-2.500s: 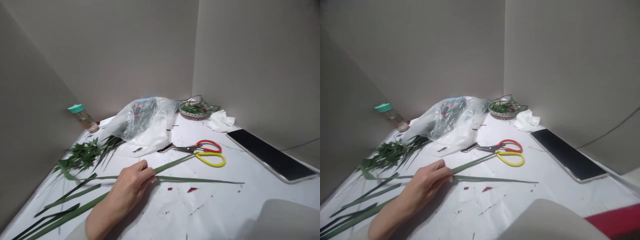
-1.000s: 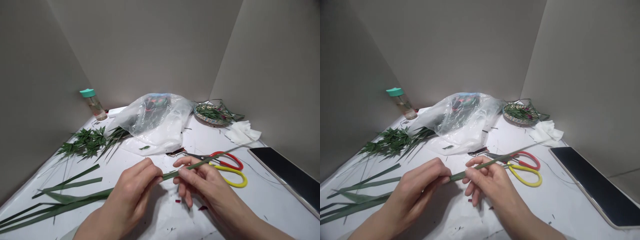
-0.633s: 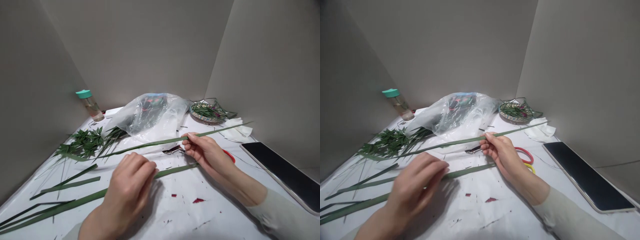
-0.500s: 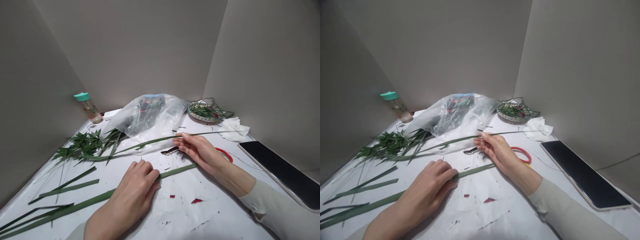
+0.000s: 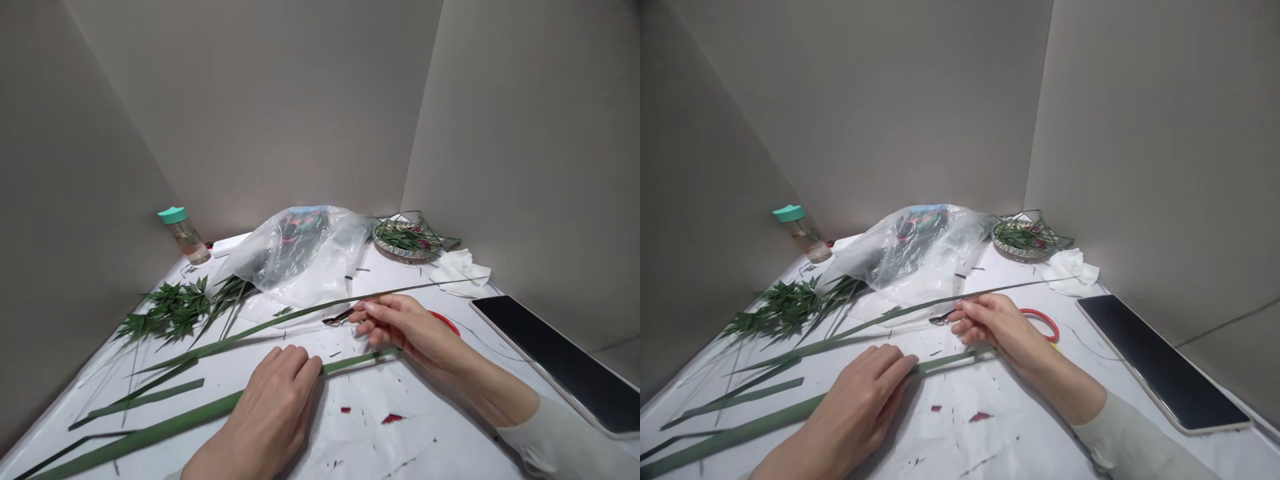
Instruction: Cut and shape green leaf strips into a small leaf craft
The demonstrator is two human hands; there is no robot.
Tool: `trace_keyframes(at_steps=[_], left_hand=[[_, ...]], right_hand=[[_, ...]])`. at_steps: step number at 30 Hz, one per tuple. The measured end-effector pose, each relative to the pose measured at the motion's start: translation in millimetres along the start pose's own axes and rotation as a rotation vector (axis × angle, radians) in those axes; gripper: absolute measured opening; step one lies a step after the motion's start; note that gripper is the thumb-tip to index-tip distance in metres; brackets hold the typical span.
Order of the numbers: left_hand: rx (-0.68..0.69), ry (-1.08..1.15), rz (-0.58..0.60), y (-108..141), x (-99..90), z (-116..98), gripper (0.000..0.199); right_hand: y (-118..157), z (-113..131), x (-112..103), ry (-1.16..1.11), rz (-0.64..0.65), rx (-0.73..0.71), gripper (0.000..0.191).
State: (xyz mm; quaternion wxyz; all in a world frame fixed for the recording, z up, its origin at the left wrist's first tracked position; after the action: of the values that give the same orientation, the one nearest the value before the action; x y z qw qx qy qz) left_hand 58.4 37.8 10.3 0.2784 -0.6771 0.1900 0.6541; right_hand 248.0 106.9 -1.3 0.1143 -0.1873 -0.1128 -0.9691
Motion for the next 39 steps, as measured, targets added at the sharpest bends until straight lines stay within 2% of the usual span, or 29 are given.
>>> trace_keyframes(at_steps=[4, 7, 10, 12, 14, 17, 19, 22, 26, 31, 39], left_hand=[[0.047, -0.035, -0.069, -0.3, -7.6, -2.7, 0.038], [0.075, -0.058, -0.144, 0.2, -14.8, -3.5, 0.046], [0.079, -0.069, -0.223, 2.8, -21.9, -2.5, 0.048], [0.066, -0.070, -0.268, 4.7, -26.7, -0.3, 0.044], [0.045, -0.063, -0.306, 6.2, -31.9, 2.9, 0.040], [0.018, -0.033, -0.347, 7.7, -40.0, 7.4, 0.037], [0.012, -0.013, -0.363, 8.7, -44.8, 8.7, 0.034], [0.011, 0.000, -0.368, 10.0, -49.8, 8.9, 0.031], [0.007, -0.002, -0.348, 10.0, -52.4, 9.5, 0.032], [-0.021, 0.000, -0.320, 10.7, -57.4, 21.1, 0.029], [-0.049, -0.038, -0.290, 26.4, -84.2, 47.9, 0.032]], right_hand=[[0.7, 5.7, -3.0, 0.167, 0.016, -0.061, 0.049], [-0.9, 14.8, -11.9, 0.340, -0.033, -0.135, 0.057], [2.9, 28.9, -18.3, 0.565, -0.106, -0.242, 0.049], [9.4, 39.2, -15.2, 0.711, -0.111, -0.317, 0.039], [18.4, 47.6, -4.4, 0.828, -0.045, -0.392, 0.029], [34.0, 50.3, 19.2, 0.961, 0.142, -0.495, 0.018], [43.2, 45.6, 31.8, 1.042, 0.242, -0.553, 0.017], [50.0, 36.4, 39.7, 1.151, 0.307, -0.611, 0.025], [47.0, 37.2, 32.7, 1.187, 0.304, -0.608, 0.029], [39.4, 56.8, 15.3, 1.126, 0.262, -0.567, 0.030], [33.7, 82.0, -18.4, 0.978, 0.115, -0.575, 0.030]])
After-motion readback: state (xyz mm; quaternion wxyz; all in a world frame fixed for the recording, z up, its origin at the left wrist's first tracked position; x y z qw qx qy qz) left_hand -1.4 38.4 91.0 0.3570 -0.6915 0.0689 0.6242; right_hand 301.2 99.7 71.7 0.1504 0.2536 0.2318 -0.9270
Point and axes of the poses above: each hand's wrist, its own y-axis away from the middle knuckle, its own x-axis out of the palm, z = x × y, the point moved 6 cm from there along -y, towards the middle knuckle, and after that the axes turned 7 degrees about -y, right-handed, at the moved point
